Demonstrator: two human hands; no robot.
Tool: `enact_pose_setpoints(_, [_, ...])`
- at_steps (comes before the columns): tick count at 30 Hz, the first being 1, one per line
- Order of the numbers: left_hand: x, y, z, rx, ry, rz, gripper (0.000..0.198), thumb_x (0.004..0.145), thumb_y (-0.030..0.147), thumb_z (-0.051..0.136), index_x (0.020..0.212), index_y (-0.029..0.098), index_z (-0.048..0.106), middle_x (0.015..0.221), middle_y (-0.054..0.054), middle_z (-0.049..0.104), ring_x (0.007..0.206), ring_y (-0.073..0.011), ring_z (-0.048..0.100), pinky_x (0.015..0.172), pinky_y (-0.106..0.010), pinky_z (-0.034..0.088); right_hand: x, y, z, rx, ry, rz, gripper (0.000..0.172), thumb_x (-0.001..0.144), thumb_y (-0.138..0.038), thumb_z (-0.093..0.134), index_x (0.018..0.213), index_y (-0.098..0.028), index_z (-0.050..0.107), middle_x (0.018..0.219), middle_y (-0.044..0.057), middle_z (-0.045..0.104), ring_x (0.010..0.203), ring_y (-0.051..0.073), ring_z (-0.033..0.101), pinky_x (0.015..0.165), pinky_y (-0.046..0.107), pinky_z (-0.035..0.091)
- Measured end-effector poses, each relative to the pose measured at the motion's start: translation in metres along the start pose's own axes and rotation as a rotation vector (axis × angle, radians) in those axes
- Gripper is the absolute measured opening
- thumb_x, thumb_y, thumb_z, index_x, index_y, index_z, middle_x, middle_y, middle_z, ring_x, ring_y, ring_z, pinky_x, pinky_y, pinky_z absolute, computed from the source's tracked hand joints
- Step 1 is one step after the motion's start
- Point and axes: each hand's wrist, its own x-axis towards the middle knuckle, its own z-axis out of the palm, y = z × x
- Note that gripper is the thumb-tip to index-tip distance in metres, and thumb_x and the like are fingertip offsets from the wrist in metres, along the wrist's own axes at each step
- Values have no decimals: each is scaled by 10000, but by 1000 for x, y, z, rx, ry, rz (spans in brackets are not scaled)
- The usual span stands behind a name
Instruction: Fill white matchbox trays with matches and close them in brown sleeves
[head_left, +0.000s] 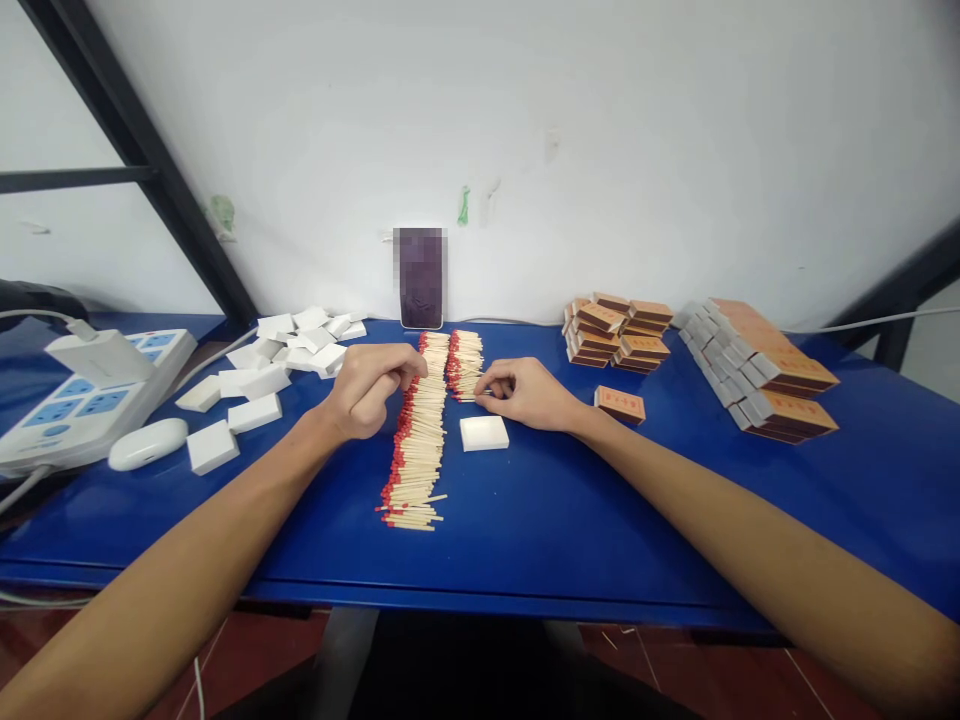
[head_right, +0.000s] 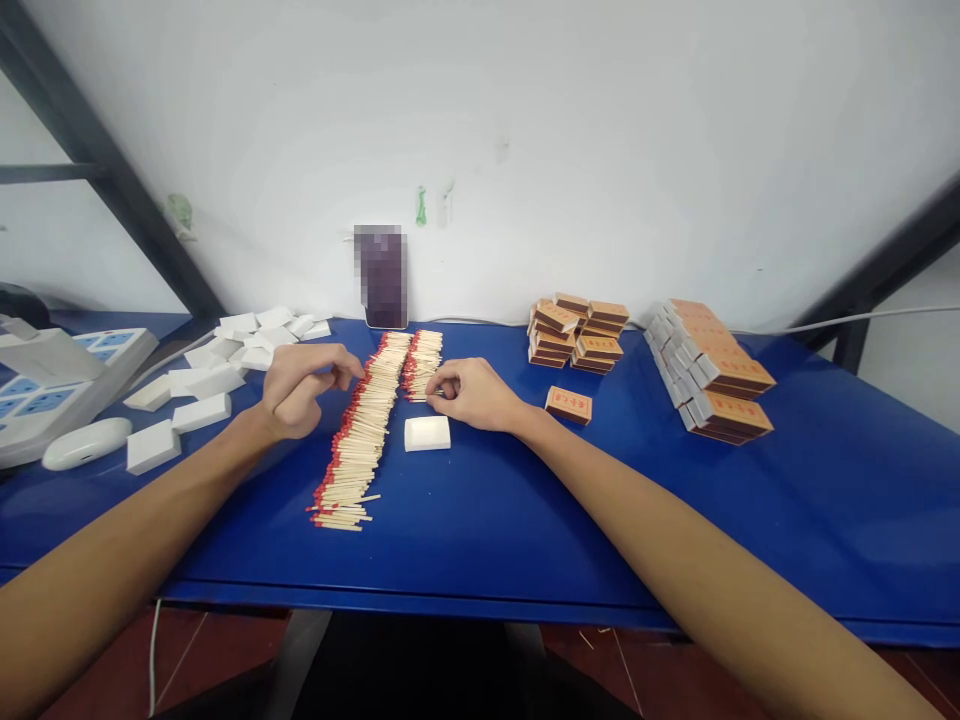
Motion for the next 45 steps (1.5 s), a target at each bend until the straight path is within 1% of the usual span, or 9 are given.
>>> enact_pose_setpoints(5, [1,-7,4,104,10,-33,269,770,137,368,786,163,635,586,6,541,539,-127,502,577,-276,401,0,-1,-1,-5,-13,1,109,754,-221,626,734,-157,712,628,-18,531,547,85,435,562,248,359])
enact_pose_setpoints(8, [1,-14,8,127,40,-202,267,787,154,386,802,159,653,608,12,572,572,-125,529,608,-271,407,0,-2,-1,5,-12,7,110,752,-226,627,724,-156,708,625,-17,533,543,85,431,557,250,356])
enact_pose_setpoints(12, [0,-25,15,-41,127,-521,241,756,208,427,793,155,659,620,13,578,562,-118,506,560,-248,389,0,-3,-1,-2,-14,3,104,751,-218,625,735,-157,707,614,-21,529,541,84,432,561,248,357])
enact_pose_setpoints(17, [1,-37,20,-137,209,-702,256,701,231,410,789,142,634,571,11,543,465,-106,454,460,-227,354,0,-1,-1,3,-13,7,95,748,-218,628,714,-154,690,614,-22,530,539,82,430,553,245,351])
enact_pose_setpoints(21, [3,-41,20,-170,225,-796,269,669,245,412,784,135,629,552,8,527,440,-105,441,440,-224,350,-1,1,0,16,-9,18,89,752,-224,628,748,-160,690,592,-32,514,527,80,413,540,240,338])
enact_pose_setpoints(28, [4,-41,16,-77,151,-815,347,738,288,355,831,131,651,588,-9,544,476,-124,484,478,-236,387,-1,3,2,23,1,12,94,762,-227,629,767,-162,695,598,-27,533,523,79,405,531,237,326])
enact_pose_setpoints(33, [2,-38,10,161,50,-748,309,766,301,399,783,159,673,621,-23,596,595,-169,540,613,-272,410,-1,3,2,-4,23,17,121,788,-227,610,811,-155,704,604,-21,541,526,83,418,543,240,329])
enact_pose_setpoints(37, [-1,-35,12,313,7,-691,326,806,287,386,845,170,688,642,-29,622,653,-201,565,706,-302,406,-1,2,2,-32,-4,-24,117,797,-220,608,796,-158,708,644,-10,568,552,85,434,573,245,338])
enact_pose_setpoints(45, [-3,-37,14,344,-94,-667,347,842,312,384,902,183,700,704,-26,685,693,-203,621,684,-281,420,-1,-3,0,-38,-37,-36,143,823,-219,599,803,-157,726,640,-16,550,556,83,418,574,247,323])
